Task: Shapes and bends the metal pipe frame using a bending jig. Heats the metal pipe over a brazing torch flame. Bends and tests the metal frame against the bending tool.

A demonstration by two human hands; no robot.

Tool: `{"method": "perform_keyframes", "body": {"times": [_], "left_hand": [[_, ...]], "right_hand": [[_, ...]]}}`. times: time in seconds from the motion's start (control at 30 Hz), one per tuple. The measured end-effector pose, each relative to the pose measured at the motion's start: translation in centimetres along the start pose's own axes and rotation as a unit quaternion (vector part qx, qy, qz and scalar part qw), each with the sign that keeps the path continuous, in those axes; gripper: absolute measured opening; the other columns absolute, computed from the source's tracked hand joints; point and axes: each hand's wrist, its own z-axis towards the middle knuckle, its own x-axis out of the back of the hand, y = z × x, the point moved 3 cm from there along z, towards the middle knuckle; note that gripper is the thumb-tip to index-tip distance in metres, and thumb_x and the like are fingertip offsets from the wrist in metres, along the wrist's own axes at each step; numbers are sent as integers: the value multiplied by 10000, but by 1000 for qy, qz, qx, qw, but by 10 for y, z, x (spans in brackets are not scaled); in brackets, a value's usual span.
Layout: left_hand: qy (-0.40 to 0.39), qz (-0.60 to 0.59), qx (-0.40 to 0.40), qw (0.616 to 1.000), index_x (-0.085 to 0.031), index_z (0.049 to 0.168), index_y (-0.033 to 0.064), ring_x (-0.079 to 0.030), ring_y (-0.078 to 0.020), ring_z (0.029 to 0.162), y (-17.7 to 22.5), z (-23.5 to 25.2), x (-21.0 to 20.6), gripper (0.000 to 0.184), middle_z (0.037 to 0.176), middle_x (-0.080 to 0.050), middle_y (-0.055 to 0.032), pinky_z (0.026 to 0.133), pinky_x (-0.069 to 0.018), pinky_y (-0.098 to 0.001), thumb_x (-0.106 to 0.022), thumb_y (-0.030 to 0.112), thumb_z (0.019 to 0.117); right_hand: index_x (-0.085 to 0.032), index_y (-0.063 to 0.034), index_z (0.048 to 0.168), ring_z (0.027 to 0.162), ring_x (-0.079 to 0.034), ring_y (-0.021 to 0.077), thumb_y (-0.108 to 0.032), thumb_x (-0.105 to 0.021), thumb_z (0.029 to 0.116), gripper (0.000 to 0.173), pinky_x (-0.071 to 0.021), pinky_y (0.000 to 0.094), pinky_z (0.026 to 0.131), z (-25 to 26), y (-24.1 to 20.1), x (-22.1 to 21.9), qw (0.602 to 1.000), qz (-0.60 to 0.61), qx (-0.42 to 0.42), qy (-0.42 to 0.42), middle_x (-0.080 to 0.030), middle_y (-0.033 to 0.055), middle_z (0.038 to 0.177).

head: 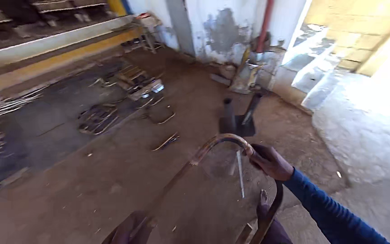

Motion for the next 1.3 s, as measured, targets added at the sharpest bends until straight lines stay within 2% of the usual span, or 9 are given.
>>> {"method": "perform_keyframes", "body": {"times": [0.13, 0.27, 0.33, 0.57, 0.73, 0.87, 1.0, 1.17, 1.3], "left_hand": [[36, -58, -73, 995, -686, 1217, -23, -728, -373, 793, 94, 82, -46, 488, 948, -735, -228, 697, -585, -564, -572, 421, 1048], [65, -57, -15, 996, -724, 1195, 10, -732, -285, 775, 157, 130, -82, 538, 914, -747, -183, 719, -594, -487, -507, 483, 1061], [82, -46, -12, 995, -734, 1132, 19, -682, -268, 636, 166, 142, -105, 576, 781, -711, -153, 576, -552, -490, -469, 526, 1060], [11, -21, 59, 998, -761, 1080, 108, -681, -308, 607, 152, 143, -173, 677, 709, -694, -127, 547, -529, -572, -386, 668, 1017], [10, -28, 17, 999, -738, 1022, 36, -675, -389, 660, 145, 144, -178, 665, 710, -667, -180, 621, -526, -646, -418, 620, 1034], [-12, -11, 5, 1000, -711, 1020, -24, -681, -510, 848, 141, 143, -178, 635, 859, -684, -297, 764, -496, -733, -453, 554, 1060], [-15, 1, -5, 1000, -677, 958, -40, -664, -534, 890, 136, 142, -182, 717, 875, -664, -320, 770, -474, -747, -394, 612, 1054], [-23, 14, -22, 999, -657, 972, -17, -663, -516, 878, 131, 134, -181, 689, 866, -658, -295, 732, -482, -724, -350, 593, 1072], [-10, -16, -60, 998, -677, 1054, 20, -663, -444, 726, 130, 133, -177, 589, 767, -647, -220, 640, -508, -672, -372, 523, 1091]], "right_hand": [[-682, -121, 1001, 470, -483, 136, -591, -485, 1032, 511, -445, 331, 439, 33, 15, 126, 989, -110, 22, 100, -525, -1, 611], [-656, -124, 864, 487, -511, 152, -609, -450, 1034, 553, -458, 388, 467, 96, 35, 198, 975, -192, 48, 97, -516, -5, 588], [-635, -128, 807, 500, -518, 172, -636, -441, 1030, 587, -457, 415, 487, 128, 53, 212, 974, -211, 40, 77, -507, 6, 583], [-647, -101, 813, 629, -609, 277, -710, -382, 1008, 692, -502, 545, 612, 147, 145, 190, 964, -238, -121, -9, -578, 81, 658], [-658, -84, 826, 717, -644, 338, -727, -334, 1010, 743, -500, 610, 654, 131, 139, 174, 952, -270, -134, 58, -620, 128, 727], [-667, -51, 958, 928, -683, 401, -656, -301, 1053, 713, -513, 649, 762, 98, 123, 141, 931, -301, -155, 138, -679, 199, 919], [-667, -36, 1070, 1083, -670, 395, -538, -372, 1081, 583, -519, 631, 856, 73, 118, 102, 924, -289, -160, 195, -689, 210, 1082], [-650, -32, 1116, 1092, -672, 376, -432, -446, 1078, 450, -531, 596, 870, 55, 113, 68, 925, -247, -177, 229, -683, 207, 1108], [-652, -43, 1029, 909, -672, 381, -563, -413, 1068, 574, -519, 623, 771, 64, 116, 96, 936, -240, -162, 198, -666, 185, 927]]}}
